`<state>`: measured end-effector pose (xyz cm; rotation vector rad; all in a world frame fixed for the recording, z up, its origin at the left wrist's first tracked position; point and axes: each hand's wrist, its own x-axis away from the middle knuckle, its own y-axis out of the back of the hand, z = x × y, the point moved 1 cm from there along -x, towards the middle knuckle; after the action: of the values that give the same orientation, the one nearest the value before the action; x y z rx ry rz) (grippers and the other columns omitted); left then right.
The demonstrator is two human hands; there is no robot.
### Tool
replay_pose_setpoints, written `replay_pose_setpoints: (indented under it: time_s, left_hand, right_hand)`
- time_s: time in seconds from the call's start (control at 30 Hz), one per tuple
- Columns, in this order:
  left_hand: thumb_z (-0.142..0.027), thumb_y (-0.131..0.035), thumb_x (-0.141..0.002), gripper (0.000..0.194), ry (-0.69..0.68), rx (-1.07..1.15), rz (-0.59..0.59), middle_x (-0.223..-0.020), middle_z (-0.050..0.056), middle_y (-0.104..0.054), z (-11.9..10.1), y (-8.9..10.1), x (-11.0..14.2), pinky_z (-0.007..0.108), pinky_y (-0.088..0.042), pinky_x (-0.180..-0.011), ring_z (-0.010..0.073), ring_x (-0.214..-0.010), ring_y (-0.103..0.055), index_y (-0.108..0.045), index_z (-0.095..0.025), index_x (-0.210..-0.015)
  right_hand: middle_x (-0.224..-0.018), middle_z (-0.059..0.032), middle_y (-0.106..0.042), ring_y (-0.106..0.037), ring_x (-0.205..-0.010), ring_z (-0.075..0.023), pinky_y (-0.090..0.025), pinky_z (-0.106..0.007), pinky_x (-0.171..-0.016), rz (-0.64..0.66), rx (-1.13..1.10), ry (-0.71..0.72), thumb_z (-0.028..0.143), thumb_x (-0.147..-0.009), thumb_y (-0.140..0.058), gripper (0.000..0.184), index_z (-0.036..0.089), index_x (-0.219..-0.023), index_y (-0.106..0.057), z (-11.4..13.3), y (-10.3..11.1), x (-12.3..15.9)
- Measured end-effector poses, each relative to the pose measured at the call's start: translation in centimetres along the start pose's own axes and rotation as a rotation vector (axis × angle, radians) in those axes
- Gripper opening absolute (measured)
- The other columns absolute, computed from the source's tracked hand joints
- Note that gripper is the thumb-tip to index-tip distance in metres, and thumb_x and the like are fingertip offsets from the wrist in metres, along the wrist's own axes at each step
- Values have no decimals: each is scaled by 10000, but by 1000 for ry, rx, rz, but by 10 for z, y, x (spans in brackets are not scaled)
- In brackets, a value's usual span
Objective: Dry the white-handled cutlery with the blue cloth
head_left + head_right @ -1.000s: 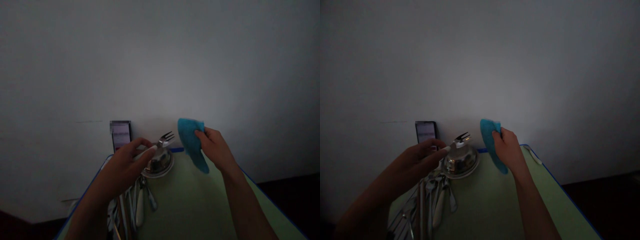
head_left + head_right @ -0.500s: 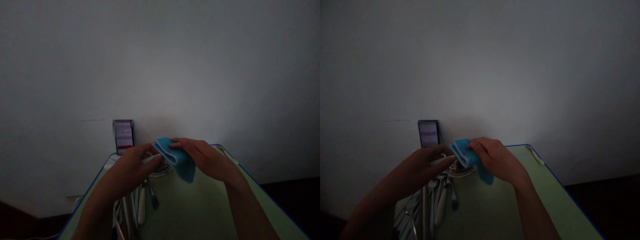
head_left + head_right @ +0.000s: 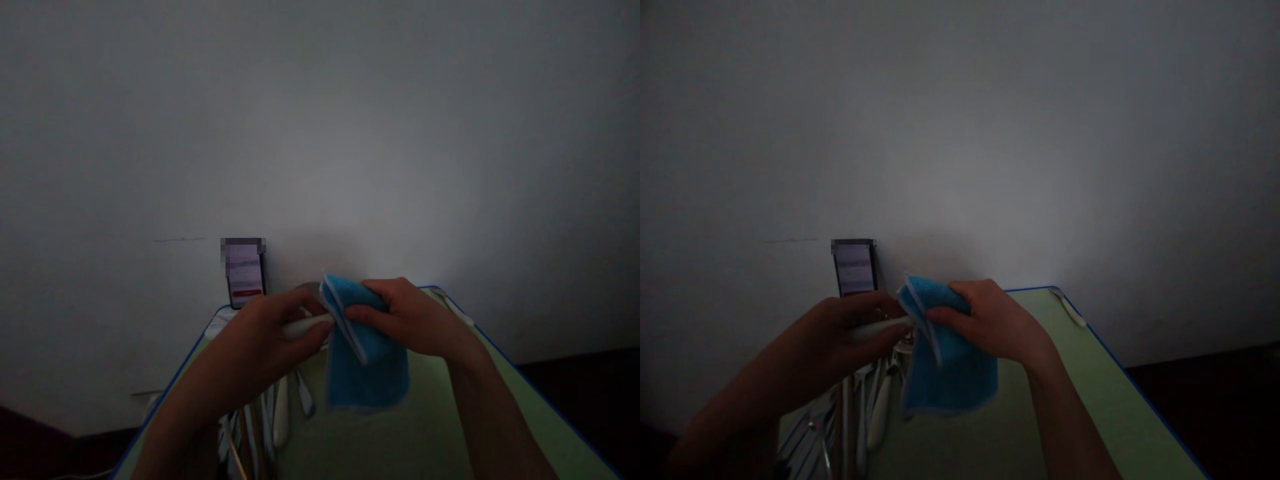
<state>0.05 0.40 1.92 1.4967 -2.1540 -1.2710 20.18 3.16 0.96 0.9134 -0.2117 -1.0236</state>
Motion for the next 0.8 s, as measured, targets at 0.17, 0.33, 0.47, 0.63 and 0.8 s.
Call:
replay_pose_setpoints:
  time_s: [0.17, 0.33, 0.47, 0.63, 0.8]
  left_hand:
    - [-323, -560, -831, 153, -5, 15, 4, -860, -28, -704, 4, 0, -2, 215, -481, -692, 135, -763, -647, -631, -224, -923]
    - [-386, -550, -833, 194, 45, -1, 4, -731, -23, -681, 9, 2, 1, 216, -469, -589, 142, -660, -625, -641, -218, -866]
    - [-390, -536, -844, 211, 51, -19, -63, -686, -26, -651, 10, 5, 3, 194, -446, -555, 124, -628, -603, -623, -201, -812]
    - [-400, -529, -848, 234, 87, -99, -177, -615, -39, -590, 11, 9, 5, 192, -405, -515, 103, -561, -549, -590, -190, -766]
    - [-409, -510, -855, 248, 109, -74, -156, -613, -36, -597, 11, 9, 6, 197, -401, -495, 106, -547, -555, -575, -191, -756]
  right_hand:
    - [-690, 15, -558, -486, -617, -98, -353, -219, -552, 47, 17, 87, 385, -904, -404, 296, 162, -793, -566, 1, 3, 3]
    - [-723, 14, -550, -488, -629, -97, -374, -206, -558, 68, -63, 105, 318, -903, -411, 214, 172, -825, -548, 2, 5, 7]
    - [-717, 14, -537, -472, -615, -100, -376, -206, -539, -58, -136, 60, 360, -902, -413, 233, 180, -839, -547, -4, 5, 7]
    - [-700, 14, -527, -459, -574, -104, -382, -219, -503, -299, -284, -38, 430, -879, -443, 277, 181, -877, -564, -14, 4, 5]
    - [-900, 2, -640, -584, -809, -147, -473, -261, -736, -569, -553, -11, 460, -869, -455, 310, 244, -1031, -608, -13, 2, -1]
